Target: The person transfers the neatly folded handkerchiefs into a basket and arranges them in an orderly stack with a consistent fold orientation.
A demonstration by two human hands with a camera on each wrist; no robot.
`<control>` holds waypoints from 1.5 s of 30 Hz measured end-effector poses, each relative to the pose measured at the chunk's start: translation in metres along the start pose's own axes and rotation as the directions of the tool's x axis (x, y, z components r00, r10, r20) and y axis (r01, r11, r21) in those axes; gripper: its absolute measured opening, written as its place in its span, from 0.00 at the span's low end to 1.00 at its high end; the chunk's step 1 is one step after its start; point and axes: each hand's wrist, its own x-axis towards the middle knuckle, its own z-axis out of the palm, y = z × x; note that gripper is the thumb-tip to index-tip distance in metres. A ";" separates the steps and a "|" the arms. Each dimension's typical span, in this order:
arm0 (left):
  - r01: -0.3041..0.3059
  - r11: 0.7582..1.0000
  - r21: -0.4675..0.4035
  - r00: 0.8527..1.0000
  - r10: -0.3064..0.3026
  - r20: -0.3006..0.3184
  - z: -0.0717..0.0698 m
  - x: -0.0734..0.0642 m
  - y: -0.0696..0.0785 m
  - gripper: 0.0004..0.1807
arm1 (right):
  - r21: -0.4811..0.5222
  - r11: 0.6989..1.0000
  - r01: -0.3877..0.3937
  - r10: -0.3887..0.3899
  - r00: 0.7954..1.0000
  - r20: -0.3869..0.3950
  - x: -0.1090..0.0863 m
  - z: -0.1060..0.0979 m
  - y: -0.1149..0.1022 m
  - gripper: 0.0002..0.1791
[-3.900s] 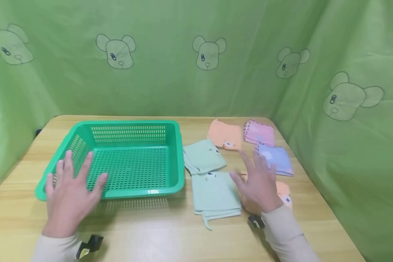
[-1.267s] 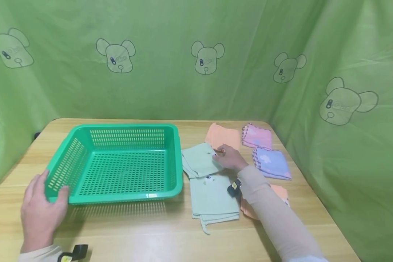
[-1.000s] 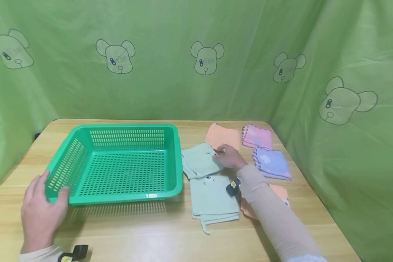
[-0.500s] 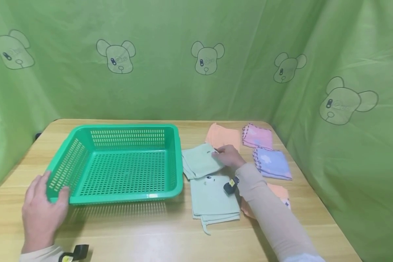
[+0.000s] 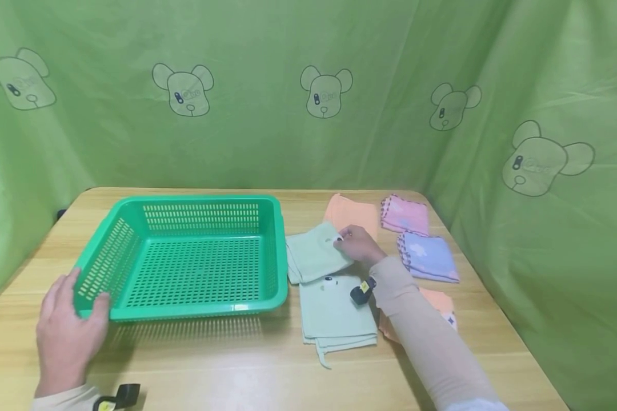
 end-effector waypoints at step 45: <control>0.031 0.999 0.020 0.999 -0.031 0.004 -0.001 0.002 0.003 0.36 | 0.092 0.970 0.226 -0.224 0.974 -0.032 -0.015 -0.005 -0.036 0.18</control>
